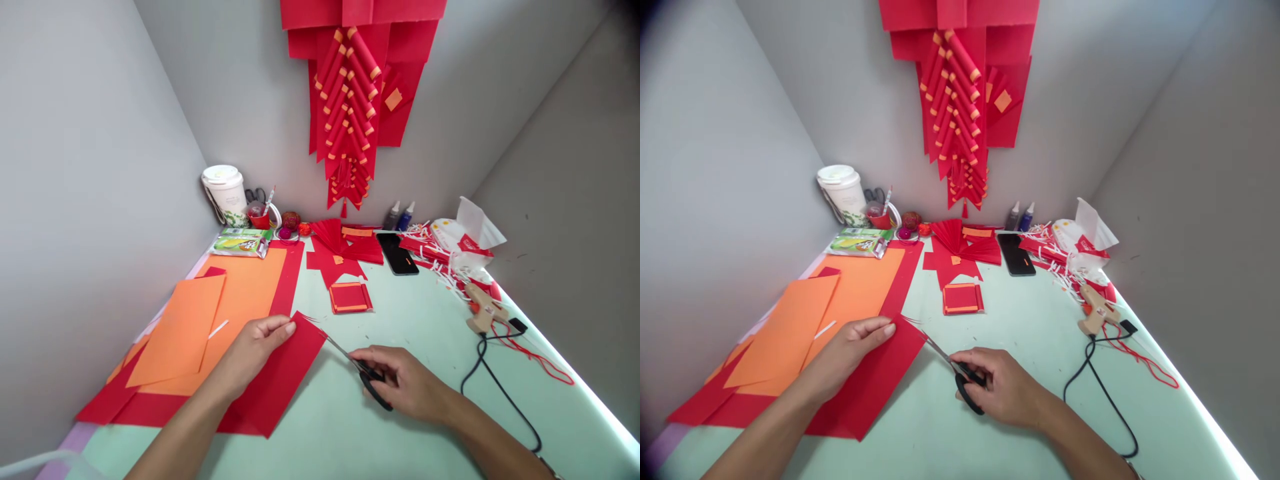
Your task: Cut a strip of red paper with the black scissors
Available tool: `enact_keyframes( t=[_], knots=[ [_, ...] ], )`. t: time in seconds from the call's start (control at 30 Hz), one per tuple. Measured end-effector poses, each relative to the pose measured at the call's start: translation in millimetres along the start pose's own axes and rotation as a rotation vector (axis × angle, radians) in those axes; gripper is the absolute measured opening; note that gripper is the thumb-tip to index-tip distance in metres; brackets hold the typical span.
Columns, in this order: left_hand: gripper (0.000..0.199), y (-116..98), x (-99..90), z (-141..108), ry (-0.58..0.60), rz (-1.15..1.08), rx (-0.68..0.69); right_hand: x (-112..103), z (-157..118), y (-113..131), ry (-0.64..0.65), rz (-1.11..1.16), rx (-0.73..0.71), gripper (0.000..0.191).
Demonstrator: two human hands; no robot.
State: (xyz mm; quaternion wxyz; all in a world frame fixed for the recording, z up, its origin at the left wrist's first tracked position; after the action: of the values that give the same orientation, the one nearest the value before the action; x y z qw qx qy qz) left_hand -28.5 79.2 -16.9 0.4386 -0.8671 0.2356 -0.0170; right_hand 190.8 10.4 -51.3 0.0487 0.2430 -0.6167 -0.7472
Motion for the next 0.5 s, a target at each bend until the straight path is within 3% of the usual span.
enact_keyframes(
  t=[0.2, 0.5],
  knots=[
    [0.038, -4.1, 0.6, -2.0, -0.027, 0.020, -0.008, -0.3, 1.8, 1.2, -0.009, 0.016, 0.016, 0.038],
    [0.034, 2.7, 2.1, 2.7, 0.056, 0.008, -0.022, 0.2, 2.0, 3.7, 0.008, 0.041, 0.023, 0.040]
  ],
)
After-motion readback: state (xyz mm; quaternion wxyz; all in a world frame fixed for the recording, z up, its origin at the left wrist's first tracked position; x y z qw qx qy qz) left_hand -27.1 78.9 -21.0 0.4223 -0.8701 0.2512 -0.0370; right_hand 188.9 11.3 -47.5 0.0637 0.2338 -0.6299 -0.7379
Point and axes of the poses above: each hand's wrist, its own z-axis towards the middle knuckle, its own x-axis out of the palm, y = z × x, the point moved 5 cm from there along z, towards the middle knuckle, and after that the axes turned 14 degrees about -x, right-handed, at the moved point
